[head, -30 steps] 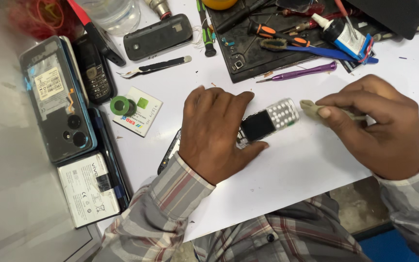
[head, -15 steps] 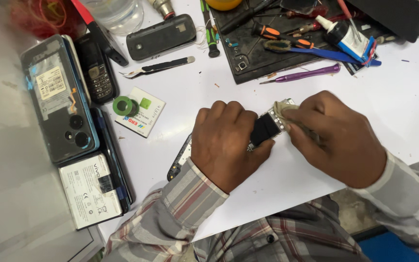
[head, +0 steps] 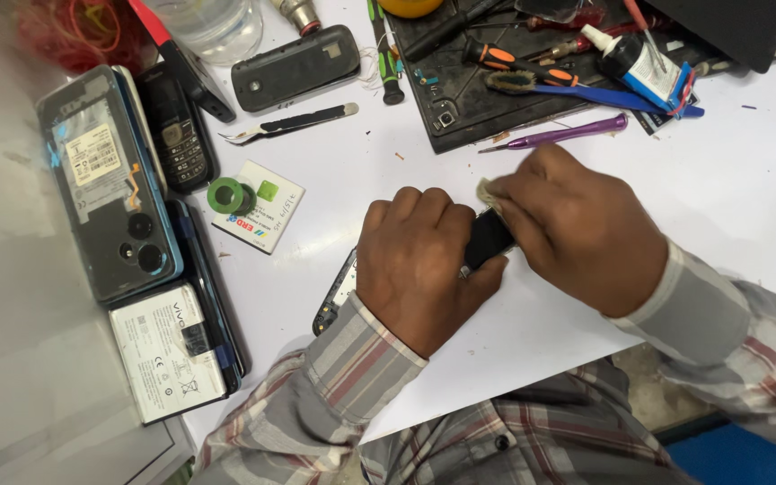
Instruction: The person cleans the screen of a disassembled mobile phone with a cloth, then uses a screwdriver to remove screws and small metal shields from the phone's circuit board. The person continues to unscrew components from the board.
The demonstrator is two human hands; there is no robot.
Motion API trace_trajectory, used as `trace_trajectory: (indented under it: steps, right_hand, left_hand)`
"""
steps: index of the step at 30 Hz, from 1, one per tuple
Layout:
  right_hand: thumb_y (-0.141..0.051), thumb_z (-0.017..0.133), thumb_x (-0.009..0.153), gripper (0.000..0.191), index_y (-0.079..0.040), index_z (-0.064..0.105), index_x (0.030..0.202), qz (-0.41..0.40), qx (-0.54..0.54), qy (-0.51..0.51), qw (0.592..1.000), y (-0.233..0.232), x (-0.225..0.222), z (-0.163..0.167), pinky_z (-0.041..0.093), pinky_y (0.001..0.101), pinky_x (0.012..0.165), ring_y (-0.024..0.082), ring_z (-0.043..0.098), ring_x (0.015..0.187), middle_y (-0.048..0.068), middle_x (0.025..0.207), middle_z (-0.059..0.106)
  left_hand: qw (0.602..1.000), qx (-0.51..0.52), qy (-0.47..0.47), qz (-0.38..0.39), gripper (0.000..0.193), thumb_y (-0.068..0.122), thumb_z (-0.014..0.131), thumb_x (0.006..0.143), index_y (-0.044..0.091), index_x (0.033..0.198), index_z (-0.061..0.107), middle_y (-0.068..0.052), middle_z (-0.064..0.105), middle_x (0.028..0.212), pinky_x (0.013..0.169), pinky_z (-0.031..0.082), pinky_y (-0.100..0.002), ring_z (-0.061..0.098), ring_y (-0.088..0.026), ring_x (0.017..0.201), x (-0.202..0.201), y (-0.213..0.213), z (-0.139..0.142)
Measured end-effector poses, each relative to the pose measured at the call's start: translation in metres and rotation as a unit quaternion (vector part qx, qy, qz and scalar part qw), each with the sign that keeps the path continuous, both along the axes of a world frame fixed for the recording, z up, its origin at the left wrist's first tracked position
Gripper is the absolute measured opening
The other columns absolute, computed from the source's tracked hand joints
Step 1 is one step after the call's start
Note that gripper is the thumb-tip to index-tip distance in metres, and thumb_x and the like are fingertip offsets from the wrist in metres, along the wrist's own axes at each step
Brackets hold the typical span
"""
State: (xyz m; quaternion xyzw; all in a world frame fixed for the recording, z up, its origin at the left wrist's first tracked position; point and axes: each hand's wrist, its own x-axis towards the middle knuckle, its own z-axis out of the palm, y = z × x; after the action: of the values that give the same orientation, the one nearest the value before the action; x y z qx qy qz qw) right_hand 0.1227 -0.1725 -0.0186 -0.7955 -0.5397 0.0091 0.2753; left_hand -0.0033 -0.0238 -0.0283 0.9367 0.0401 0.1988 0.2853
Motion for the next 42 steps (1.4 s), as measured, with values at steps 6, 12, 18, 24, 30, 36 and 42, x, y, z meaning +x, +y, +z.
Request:
trace_trajectory:
  steps: [6,12,18,24,30,36,42]
  right_hand:
    - [-0.008,0.073,0.088,0.013,-0.004,0.071,0.101,-0.054,-0.08,0.019,0.995,-0.022,-0.014,0.009,0.051,0.0383,0.055,0.03,0.065,0.066,0.01,0.087,0.063]
    - [-0.008,0.07,0.092,0.011,-0.003,0.069,0.101,-0.031,-0.037,-0.001,0.999,-0.015,-0.009,0.0,0.052,0.0386,0.06,0.029,0.065,0.071,0.009,0.09,0.062]
    - [-0.009,0.073,0.092,0.008,-0.005,0.069,0.098,-0.024,-0.031,-0.038,0.999,-0.009,-0.001,-0.008,0.051,0.0401,0.057,0.03,0.065,0.069,0.01,0.087,0.062]
    - [-0.007,0.07,0.097,0.012,-0.003,0.067,0.108,-0.063,0.004,-0.06,0.996,-0.012,0.005,-0.004,0.052,0.0397,0.063,0.029,0.065,0.075,0.011,0.096,0.064]
    - [-0.008,0.072,0.093,0.013,-0.003,0.068,0.104,-0.011,-0.001,-0.029,1.0,-0.011,-0.002,-0.005,0.052,0.0385,0.059,0.028,0.066,0.072,0.011,0.091,0.065]
    - [-0.008,0.069,0.096,0.012,-0.003,0.068,0.107,-0.026,0.004,-0.056,0.998,-0.016,-0.001,-0.005,0.051,0.0415,0.065,0.031,0.064,0.076,0.012,0.092,0.063]
    - [-0.009,0.069,0.098,0.009,-0.002,0.068,0.103,-0.063,-0.033,-0.035,0.997,-0.021,0.0,-0.007,0.05,0.0403,0.06,0.029,0.063,0.07,0.012,0.091,0.063]
  left_hand:
    - [1.0,-0.01,-0.011,0.004,0.035,0.024,0.09,0.068,0.004,0.083,0.066,-0.009,0.06,0.085,0.077,0.041,-0.044,0.057,-0.029,0.086,0.001,-0.006,-0.003]
    - [1.0,-0.011,-0.006,-0.016,0.033,0.023,0.089,0.068,0.005,0.083,0.066,-0.009,0.06,0.086,0.078,0.041,-0.043,0.057,-0.028,0.086,0.001,-0.003,-0.006]
    - [1.0,-0.004,-0.006,-0.002,0.033,0.024,0.089,0.069,0.004,0.082,0.065,-0.009,0.06,0.084,0.078,0.039,-0.044,0.057,-0.029,0.085,-0.001,-0.004,-0.003]
    - [1.0,-0.006,-0.017,0.011,0.033,0.024,0.088,0.068,0.005,0.081,0.065,-0.009,0.06,0.084,0.08,0.04,-0.044,0.058,-0.029,0.086,0.001,-0.006,-0.006]
    - [1.0,0.0,-0.004,0.01,0.032,0.024,0.089,0.069,0.005,0.081,0.066,-0.009,0.06,0.083,0.078,0.039,-0.044,0.057,-0.029,0.085,-0.001,-0.005,-0.004]
    - [1.0,-0.005,-0.01,0.014,0.033,0.025,0.089,0.068,0.006,0.08,0.066,-0.009,0.06,0.083,0.078,0.039,-0.044,0.057,-0.029,0.085,0.001,-0.006,-0.005]
    - [1.0,-0.007,-0.002,0.013,0.033,0.025,0.09,0.068,0.006,0.08,0.066,-0.008,0.06,0.082,0.078,0.039,-0.045,0.058,-0.029,0.084,-0.001,-0.005,-0.005]
